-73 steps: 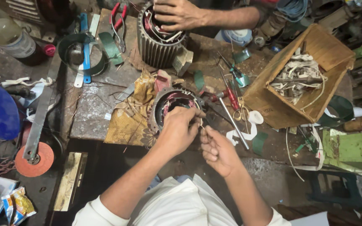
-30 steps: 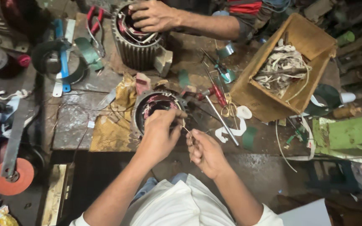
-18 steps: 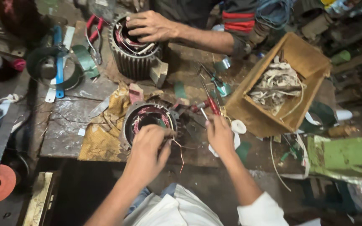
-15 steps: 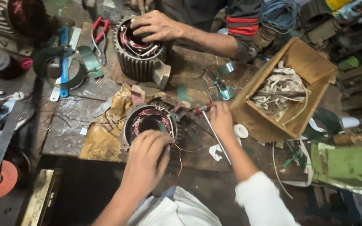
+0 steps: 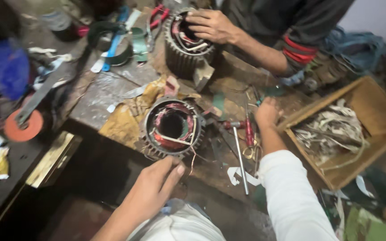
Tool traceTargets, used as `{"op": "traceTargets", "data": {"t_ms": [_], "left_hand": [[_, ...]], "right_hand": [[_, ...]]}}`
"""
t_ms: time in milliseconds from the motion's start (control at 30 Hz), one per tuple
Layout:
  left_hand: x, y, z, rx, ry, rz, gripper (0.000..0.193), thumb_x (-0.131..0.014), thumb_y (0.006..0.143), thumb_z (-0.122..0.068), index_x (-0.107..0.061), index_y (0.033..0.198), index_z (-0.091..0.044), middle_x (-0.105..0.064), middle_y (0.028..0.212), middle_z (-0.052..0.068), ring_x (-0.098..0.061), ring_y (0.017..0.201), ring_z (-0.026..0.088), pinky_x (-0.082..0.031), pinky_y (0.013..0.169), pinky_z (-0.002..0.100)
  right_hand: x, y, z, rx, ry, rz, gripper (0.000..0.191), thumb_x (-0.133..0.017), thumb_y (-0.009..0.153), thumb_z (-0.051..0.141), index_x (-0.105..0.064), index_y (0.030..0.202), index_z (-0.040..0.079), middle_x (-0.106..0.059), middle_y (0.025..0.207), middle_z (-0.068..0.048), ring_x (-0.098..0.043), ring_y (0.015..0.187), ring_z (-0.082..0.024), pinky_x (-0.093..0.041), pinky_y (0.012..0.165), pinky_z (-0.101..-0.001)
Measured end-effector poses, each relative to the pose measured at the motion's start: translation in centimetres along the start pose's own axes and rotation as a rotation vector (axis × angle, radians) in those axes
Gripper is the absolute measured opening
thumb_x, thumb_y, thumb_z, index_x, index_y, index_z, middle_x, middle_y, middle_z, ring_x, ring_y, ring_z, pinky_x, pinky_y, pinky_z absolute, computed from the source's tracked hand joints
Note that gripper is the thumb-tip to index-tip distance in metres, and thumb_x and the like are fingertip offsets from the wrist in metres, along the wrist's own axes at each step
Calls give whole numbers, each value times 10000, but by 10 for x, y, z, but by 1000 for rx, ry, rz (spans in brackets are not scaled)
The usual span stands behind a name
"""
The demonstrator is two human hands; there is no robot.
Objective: The person works on a motor stator, using pliers and a wooden stick to adjust and secure copper windings. They repeatedly pull, tuck, and press wires into the stator slots while another person works on a similar stator nearby.
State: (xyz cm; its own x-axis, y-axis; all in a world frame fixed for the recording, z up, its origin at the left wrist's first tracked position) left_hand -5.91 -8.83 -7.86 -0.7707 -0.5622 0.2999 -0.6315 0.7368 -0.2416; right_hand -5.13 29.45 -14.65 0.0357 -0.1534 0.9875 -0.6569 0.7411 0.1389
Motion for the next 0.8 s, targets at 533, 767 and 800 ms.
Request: {"op": "traceTargets", "data": {"t_ms": [533, 767, 800], "left_hand": [[-91, 7, 41, 63, -617, -244, 274, -581, 1072, -260, -600, 1193, -15, -587, 817, 133, -579, 703, 199, -496, 673, 359], [-58, -26, 8, -69, -35, -453, 222, -641, 948, -239, -693, 1057, -52, -696, 756, 157, -683, 649, 260, -530, 650, 379], [-57, -28, 4, -105, -45, -465, 223, -639, 950, -235, -690, 1054, -45, -703, 773, 152, -697, 672, 256, -537, 662, 376]], "right_hand": [[41, -128, -60, 36, 1354, 84, 321, -617, 1042, 334, -498, 1109, 43, -680, 968, -58, -646, 892, -154, -509, 809, -313], [47, -237, -34, 260, 930, 616, 282, -710, 889, 373, -670, 981, 109, -728, 826, 4, -634, 733, -89, -501, 669, -295], [49, -244, -29, 283, 955, 638, 283, -704, 885, 370, -665, 993, 112, -759, 837, 21, -643, 727, -83, -501, 661, -294]]}}
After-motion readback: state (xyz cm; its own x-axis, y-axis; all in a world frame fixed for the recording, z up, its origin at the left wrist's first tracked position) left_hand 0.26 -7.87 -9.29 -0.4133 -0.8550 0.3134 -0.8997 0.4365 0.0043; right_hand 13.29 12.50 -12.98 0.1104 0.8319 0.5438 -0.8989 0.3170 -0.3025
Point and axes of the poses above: each hand's wrist, its own y-axis towards the middle knuckle, its own x-axis out of the back of the hand, z = x × y, the point moved 2 cm from there along y, towards the middle knuckle
